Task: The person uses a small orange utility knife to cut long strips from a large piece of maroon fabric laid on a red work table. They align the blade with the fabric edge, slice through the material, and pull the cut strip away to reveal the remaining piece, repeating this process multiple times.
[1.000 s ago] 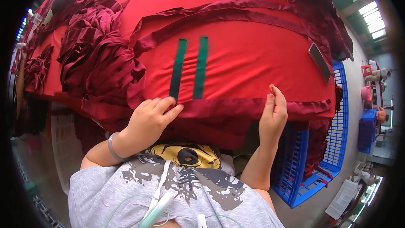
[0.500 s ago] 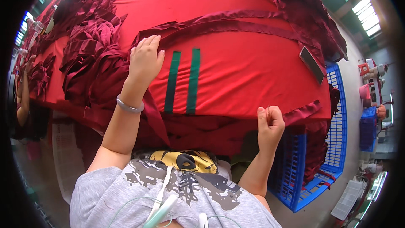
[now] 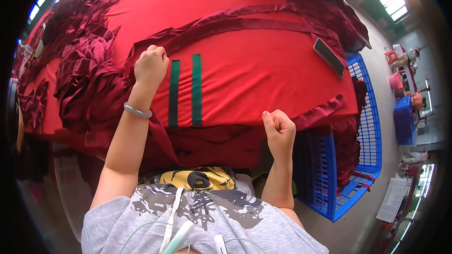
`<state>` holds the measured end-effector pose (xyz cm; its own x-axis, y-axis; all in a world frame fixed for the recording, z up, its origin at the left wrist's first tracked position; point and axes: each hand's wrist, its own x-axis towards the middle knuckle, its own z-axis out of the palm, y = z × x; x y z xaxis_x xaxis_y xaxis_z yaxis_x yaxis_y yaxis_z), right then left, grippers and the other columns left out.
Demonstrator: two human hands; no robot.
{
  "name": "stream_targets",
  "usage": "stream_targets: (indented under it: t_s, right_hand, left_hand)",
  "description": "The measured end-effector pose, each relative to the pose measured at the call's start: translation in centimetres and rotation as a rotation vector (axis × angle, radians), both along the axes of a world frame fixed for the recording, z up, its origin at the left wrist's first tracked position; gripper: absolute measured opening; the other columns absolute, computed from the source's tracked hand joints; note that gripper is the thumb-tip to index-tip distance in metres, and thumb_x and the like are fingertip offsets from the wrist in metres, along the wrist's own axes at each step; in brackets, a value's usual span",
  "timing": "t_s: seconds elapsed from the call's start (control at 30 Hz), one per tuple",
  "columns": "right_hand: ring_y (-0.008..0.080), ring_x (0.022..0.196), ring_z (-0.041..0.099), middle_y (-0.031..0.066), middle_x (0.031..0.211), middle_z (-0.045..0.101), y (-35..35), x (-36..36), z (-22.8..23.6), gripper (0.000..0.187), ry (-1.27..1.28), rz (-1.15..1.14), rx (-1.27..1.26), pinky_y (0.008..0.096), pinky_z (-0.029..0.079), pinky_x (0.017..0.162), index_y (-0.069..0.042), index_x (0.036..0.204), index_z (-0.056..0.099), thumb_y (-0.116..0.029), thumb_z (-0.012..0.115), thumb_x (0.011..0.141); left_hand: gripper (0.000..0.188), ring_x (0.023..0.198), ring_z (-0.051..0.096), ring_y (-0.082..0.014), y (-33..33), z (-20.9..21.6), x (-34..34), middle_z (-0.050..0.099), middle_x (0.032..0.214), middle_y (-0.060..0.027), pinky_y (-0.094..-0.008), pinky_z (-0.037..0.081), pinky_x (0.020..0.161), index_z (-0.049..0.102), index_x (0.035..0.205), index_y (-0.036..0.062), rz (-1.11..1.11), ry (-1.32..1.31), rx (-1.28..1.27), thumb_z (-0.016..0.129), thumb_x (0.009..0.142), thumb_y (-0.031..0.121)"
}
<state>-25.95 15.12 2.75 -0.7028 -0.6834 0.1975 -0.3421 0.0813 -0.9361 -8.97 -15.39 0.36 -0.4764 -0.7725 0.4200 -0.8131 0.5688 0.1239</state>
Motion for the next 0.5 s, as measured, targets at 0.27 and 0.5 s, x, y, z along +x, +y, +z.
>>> stream_targets:
  t_s: [0.27,0.5]
  right_hand:
    - [0.0029,0.056,0.024,-0.0057,0.061,0.03,-0.7,1.6,-0.3,0.042,-0.039,0.08,-0.002,0.0253,0.02,0.049,-0.005,0.061,0.035,-0.004,0.062,0.092]
    - [0.0017,0.054,0.027,-0.0081,0.056,0.034,-0.5,3.1,-1.6,0.045,-0.275,0.221,0.177,0.0261,0.021,0.046,-0.006,0.058,0.039,-0.017,0.063,0.095]
  left_hand:
    - [0.015,0.086,0.065,-0.0285,-0.7,0.1,0.0,0.064,0.094,-0.008,-0.0389,0.055,0.072,0.065,0.084,0.0079,0.049,0.01,0.022,0.063,0.083,0.023]
    - [0.019,0.082,0.064,-0.0359,6.6,7.9,2.5,0.066,0.084,-0.0179,-0.0432,0.05,0.073,0.065,0.089,0.0031,-0.328,0.124,0.508,0.06,0.079,0.019]
